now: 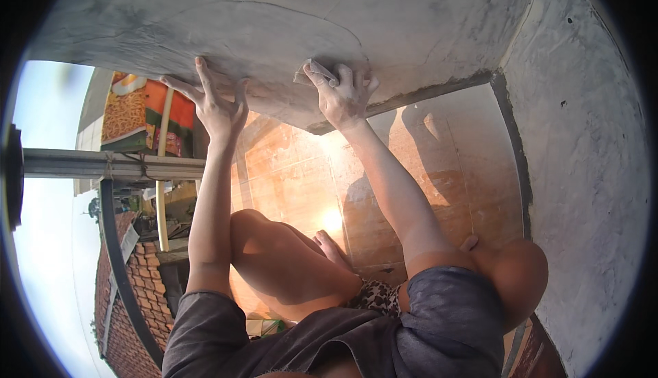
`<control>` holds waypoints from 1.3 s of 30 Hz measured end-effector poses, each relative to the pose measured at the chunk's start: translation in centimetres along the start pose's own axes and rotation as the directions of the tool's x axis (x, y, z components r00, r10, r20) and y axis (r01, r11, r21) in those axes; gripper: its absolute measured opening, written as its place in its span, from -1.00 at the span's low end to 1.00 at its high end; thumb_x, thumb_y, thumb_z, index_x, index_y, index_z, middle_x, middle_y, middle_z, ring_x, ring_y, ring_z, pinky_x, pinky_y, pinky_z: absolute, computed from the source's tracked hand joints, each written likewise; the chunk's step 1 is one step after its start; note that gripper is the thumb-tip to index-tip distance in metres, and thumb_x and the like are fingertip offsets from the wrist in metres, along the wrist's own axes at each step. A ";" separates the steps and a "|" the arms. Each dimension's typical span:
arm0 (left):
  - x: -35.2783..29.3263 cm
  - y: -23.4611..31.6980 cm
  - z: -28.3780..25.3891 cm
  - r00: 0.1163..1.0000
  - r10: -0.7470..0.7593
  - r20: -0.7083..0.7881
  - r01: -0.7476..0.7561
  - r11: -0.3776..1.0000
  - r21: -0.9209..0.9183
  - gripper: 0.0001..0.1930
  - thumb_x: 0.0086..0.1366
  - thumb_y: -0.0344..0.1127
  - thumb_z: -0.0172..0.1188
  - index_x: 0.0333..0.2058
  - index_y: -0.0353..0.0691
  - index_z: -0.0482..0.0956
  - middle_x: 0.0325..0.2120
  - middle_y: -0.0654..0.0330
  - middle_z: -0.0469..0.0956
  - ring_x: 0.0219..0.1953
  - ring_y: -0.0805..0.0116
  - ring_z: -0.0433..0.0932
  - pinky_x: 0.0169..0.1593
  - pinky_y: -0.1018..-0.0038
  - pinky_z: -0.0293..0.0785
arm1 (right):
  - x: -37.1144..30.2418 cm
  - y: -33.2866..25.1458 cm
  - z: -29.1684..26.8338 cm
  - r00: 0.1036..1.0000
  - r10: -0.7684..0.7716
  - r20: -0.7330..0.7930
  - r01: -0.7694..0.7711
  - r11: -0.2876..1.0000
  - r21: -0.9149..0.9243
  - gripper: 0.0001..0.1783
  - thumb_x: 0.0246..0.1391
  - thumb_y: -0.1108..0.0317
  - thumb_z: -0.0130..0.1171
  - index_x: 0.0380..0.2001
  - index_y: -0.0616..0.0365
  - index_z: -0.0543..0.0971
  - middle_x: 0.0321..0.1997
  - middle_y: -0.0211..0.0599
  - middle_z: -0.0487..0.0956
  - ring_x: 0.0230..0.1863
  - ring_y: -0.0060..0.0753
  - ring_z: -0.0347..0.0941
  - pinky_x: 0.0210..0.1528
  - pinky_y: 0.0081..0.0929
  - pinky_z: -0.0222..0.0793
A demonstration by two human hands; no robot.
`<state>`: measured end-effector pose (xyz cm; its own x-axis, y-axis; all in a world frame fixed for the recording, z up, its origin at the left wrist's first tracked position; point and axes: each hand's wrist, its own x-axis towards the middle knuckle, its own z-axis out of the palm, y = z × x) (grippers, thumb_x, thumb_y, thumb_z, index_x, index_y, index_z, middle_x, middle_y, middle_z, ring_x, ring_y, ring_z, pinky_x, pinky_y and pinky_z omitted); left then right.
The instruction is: The person smooths a freshly plastered ceiling by hand, using both hands to rub and flatten the surface. The person works across different sections of the ceiling, repeatedly smoothing the same areas to achieve an even finish.
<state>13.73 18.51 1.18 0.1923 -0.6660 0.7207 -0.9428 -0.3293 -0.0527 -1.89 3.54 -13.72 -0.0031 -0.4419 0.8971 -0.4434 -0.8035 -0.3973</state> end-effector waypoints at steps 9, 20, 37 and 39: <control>0.1 0.1 0.1 1.000 0.005 0.000 -0.005 1.000 0.025 0.02 0.16 -0.04 0.47 0.49 0.11 0.04 0.37 -0.59 -0.62 0.35 -0.79 -0.16 -0.04 0.02 0.71 | 1.3 0.9 0.2 0.984 0.156 -0.086 -0.165 0.980 -0.109 -0.48 0.10 0.38 0.24 0.00 -0.68 0.71 -0.15 -0.50 0.43 -0.10 -0.40 0.31 0.05 -0.13 -0.04; 0.0 0.0 -0.1 1.000 -0.013 0.024 0.013 1.000 -0.008 0.06 0.15 -0.01 0.48 0.50 0.19 -0.02 0.37 -0.57 -0.64 0.39 -0.75 -0.39 0.11 -0.11 0.61 | -0.8 2.1 0.7 0.993 0.025 -0.116 -0.040 0.991 -0.126 -0.51 0.13 0.35 0.25 -0.07 -0.76 0.72 -0.17 -0.61 0.39 -0.18 -0.34 0.27 0.01 -0.15 -0.01; -0.2 -0.6 0.5 1.000 0.013 -0.012 -0.014 0.998 -0.060 0.02 0.14 -0.07 0.48 0.49 0.16 0.04 0.38 -0.55 -0.62 0.41 -0.69 -0.45 0.11 -0.10 0.61 | -1.8 2.2 0.7 0.998 -0.061 -0.018 0.061 0.998 -0.009 -0.55 0.12 0.35 0.24 -0.03 -0.61 0.73 -0.20 -0.52 0.40 -0.17 -0.36 0.29 0.05 -0.19 -0.03; -0.2 -0.7 0.4 1.000 0.006 0.013 -0.006 0.999 -0.050 0.03 0.14 -0.07 0.49 0.49 0.16 0.04 0.38 -0.56 -0.61 0.41 -0.70 -0.45 0.11 -0.10 0.61 | -2.2 2.1 0.4 0.984 -0.147 0.100 0.151 0.988 -0.036 -0.57 0.14 0.34 0.24 -0.03 -0.58 0.74 -0.21 -0.54 0.40 -0.18 -0.35 0.28 0.04 -0.19 -0.02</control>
<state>14.45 18.60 0.80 0.1898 -0.6769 0.7112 -0.9563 -0.2917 -0.0223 -2.45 2.71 -16.62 0.1518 -0.3570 0.9217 -0.4711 -0.8459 -0.2500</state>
